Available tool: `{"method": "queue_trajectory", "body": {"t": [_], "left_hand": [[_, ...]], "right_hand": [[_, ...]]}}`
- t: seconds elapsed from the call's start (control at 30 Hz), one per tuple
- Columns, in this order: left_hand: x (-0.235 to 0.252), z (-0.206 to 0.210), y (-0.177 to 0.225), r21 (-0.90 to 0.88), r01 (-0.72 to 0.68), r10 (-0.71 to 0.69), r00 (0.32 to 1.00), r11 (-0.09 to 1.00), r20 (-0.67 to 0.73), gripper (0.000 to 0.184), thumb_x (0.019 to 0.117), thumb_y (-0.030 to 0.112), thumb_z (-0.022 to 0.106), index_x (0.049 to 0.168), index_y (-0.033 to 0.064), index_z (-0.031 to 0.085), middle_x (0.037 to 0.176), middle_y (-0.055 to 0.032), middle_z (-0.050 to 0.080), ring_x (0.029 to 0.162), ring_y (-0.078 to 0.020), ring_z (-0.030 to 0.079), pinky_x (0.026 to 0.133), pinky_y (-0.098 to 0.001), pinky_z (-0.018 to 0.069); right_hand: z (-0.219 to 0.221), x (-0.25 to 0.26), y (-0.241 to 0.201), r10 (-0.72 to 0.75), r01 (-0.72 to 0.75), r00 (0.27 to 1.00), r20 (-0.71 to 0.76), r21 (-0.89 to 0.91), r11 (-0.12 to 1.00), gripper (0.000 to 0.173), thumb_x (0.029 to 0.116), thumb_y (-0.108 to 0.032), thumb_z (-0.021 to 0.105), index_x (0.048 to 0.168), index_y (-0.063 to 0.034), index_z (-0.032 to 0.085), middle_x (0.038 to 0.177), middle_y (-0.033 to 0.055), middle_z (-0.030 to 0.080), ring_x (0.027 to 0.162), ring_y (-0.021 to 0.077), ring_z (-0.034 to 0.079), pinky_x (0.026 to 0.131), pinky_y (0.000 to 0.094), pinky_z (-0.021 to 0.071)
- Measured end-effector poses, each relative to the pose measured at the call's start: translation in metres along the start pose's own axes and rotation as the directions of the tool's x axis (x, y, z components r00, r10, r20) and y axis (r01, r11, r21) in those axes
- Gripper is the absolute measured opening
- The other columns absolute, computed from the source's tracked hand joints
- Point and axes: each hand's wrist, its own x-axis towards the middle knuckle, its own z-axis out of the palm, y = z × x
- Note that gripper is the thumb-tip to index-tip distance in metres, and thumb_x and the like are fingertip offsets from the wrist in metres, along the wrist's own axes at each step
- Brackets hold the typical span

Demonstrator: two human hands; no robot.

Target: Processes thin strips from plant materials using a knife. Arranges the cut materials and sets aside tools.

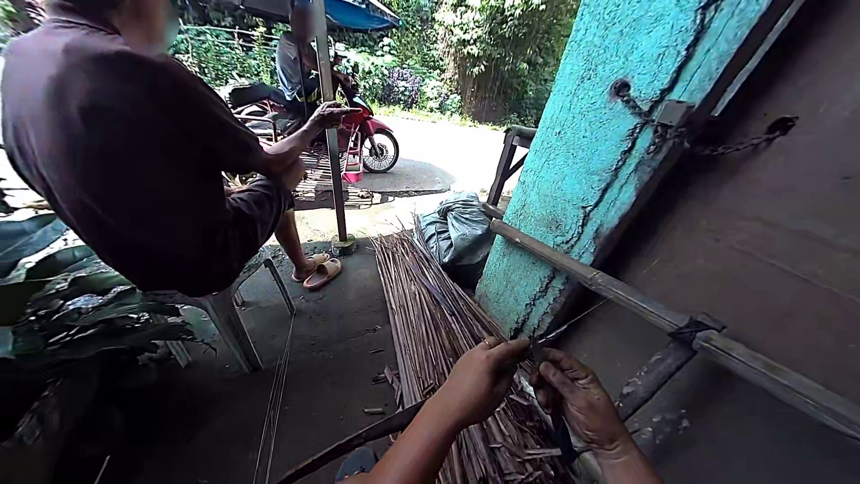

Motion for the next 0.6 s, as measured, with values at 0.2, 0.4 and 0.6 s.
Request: {"method": "queue_trajectory", "body": {"t": [0.2, 0.4, 0.6], "left_hand": [[0.001, 0.002, -0.001, -0.001, -0.008, 0.008, 1.0, 1.0, -0.011, 0.04, 0.1036, 0.012, 0.053, 0.143, 0.0141, 0.06, 0.118, -0.0137, 0.068, 0.105, -0.024, 0.068, 0.092, -0.0419, 0.0559], [-0.001, -0.003, -0.003, 0.029, 0.005, -0.004, 1.0, 1.0, -0.026, 0.041, 0.1046, 0.012, 0.05, 0.145, 0.0163, 0.059, 0.117, -0.014, 0.068, 0.101, -0.0254, 0.068, 0.089, -0.0438, 0.0568], [-0.001, 0.002, -0.004, 0.035, -0.041, 0.042, 0.998, 0.999, -0.043, 0.042, 0.1033, 0.008, 0.051, 0.145, 0.0137, 0.059, 0.115, -0.0172, 0.068, 0.1, -0.0298, 0.068, 0.087, -0.048, 0.0572]], "right_hand": [[0.004, 0.001, 0.002, 0.03, -0.031, 0.999, 0.03, 0.044, 0.999, 0.015, 0.0985, -0.019, 0.067, 0.112, -0.0132, 0.07, 0.081, 0.0074, 0.073, 0.056, 0.0116, 0.066, 0.051, 0.0256, 0.0575], [0.001, 0.002, -0.003, 0.018, -0.018, 0.999, -0.032, -0.002, 1.0, 0.018, 0.1009, -0.011, 0.058, 0.115, -0.0113, 0.07, 0.079, 0.0066, 0.073, 0.054, 0.0123, 0.066, 0.049, 0.0259, 0.0576], [-0.01, 0.003, -0.013, 0.059, -0.064, 0.993, 0.097, 0.044, 0.997, 0.038, 0.1021, -0.006, 0.049, 0.136, -0.0201, 0.059, 0.085, 0.0009, 0.076, 0.061, 0.0111, 0.069, 0.055, 0.0262, 0.0594]]}}
